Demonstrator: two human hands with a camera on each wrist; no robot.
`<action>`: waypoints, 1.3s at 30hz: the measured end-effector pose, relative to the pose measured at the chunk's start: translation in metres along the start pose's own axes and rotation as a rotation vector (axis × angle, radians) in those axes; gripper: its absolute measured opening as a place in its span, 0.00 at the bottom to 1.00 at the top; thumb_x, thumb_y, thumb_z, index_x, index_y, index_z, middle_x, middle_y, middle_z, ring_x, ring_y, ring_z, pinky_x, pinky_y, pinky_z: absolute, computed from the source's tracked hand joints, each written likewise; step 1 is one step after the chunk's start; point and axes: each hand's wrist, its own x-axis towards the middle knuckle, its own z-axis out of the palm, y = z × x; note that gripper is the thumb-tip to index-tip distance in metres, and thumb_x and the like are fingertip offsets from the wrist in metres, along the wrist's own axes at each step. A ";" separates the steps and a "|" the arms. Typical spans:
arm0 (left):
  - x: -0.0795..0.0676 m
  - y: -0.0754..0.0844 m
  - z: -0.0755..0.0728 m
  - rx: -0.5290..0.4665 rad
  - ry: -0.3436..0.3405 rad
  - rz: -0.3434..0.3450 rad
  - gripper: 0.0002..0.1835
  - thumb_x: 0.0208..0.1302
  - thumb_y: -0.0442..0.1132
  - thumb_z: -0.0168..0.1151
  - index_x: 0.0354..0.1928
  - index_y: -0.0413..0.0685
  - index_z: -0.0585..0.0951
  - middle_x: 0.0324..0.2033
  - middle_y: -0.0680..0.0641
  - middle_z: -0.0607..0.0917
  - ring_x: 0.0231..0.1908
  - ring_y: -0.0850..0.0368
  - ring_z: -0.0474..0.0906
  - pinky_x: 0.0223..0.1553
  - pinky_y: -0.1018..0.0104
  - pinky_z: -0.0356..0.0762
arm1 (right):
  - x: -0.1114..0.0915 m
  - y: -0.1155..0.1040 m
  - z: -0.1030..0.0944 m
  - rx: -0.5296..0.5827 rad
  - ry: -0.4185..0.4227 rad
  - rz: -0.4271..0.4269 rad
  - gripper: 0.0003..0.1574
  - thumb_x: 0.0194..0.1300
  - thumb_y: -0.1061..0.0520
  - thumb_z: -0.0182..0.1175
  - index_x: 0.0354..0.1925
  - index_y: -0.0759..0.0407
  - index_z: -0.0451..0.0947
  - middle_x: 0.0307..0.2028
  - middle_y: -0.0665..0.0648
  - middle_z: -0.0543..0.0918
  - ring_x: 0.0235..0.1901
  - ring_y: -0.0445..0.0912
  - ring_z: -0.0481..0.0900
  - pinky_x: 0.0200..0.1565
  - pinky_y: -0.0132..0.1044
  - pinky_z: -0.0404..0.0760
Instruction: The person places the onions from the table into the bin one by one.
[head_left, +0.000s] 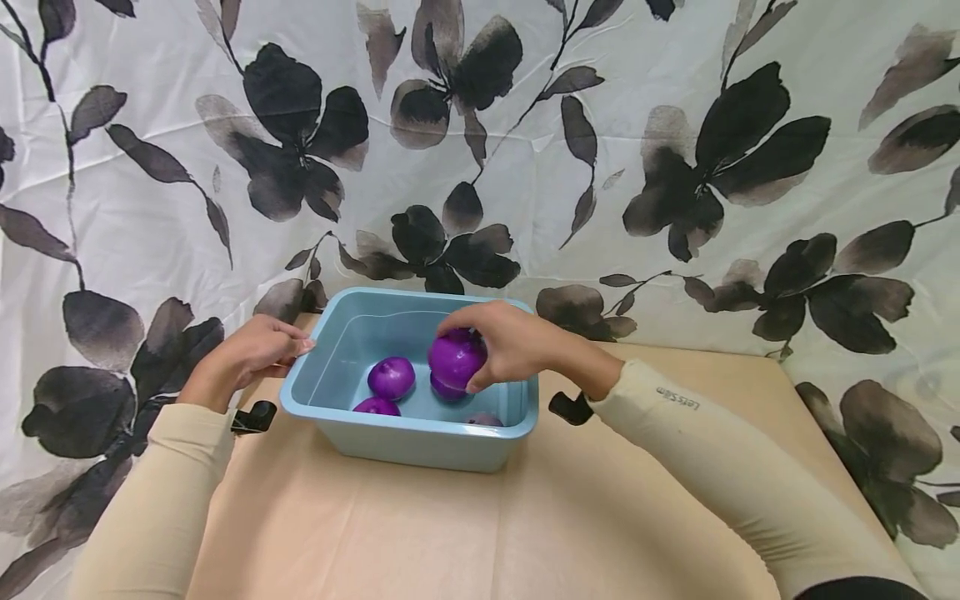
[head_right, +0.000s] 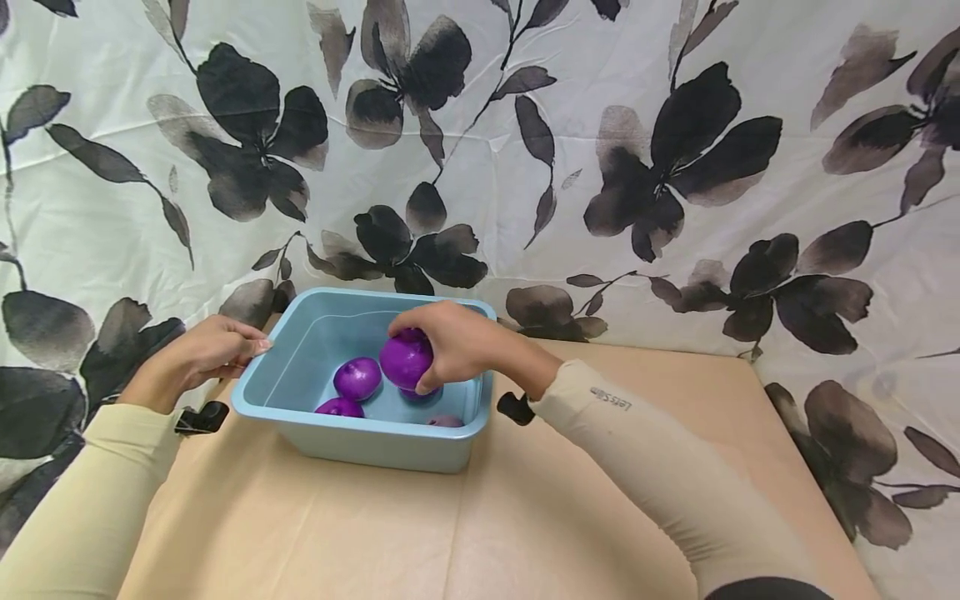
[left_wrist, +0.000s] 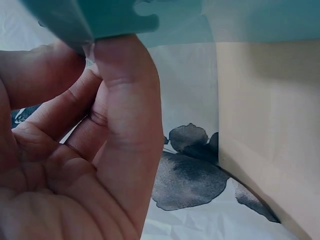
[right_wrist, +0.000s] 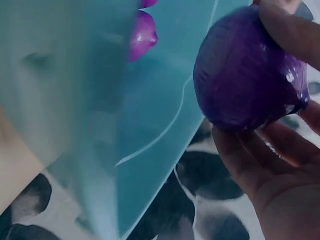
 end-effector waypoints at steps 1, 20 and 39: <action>0.000 -0.001 0.000 -0.001 -0.002 0.000 0.26 0.77 0.38 0.58 0.67 0.24 0.72 0.30 0.54 0.84 0.32 0.64 0.83 0.37 0.70 0.86 | 0.006 -0.002 0.002 -0.003 -0.031 -0.011 0.43 0.48 0.55 0.83 0.63 0.53 0.80 0.57 0.52 0.85 0.55 0.47 0.82 0.55 0.40 0.85; 0.002 -0.001 0.001 0.007 -0.003 -0.006 0.23 0.76 0.38 0.58 0.65 0.27 0.76 0.27 0.54 0.82 0.31 0.63 0.81 0.36 0.70 0.85 | 0.081 -0.012 0.043 -0.101 -0.376 0.028 0.45 0.48 0.57 0.83 0.64 0.55 0.78 0.58 0.56 0.85 0.56 0.48 0.80 0.58 0.42 0.84; -0.003 -0.003 -0.004 -0.008 0.004 -0.004 0.24 0.76 0.37 0.58 0.66 0.27 0.75 0.28 0.53 0.81 0.31 0.63 0.81 0.36 0.70 0.85 | 0.096 -0.010 0.091 -0.108 -0.581 0.187 0.34 0.60 0.64 0.73 0.63 0.52 0.77 0.53 0.54 0.83 0.47 0.45 0.79 0.49 0.37 0.81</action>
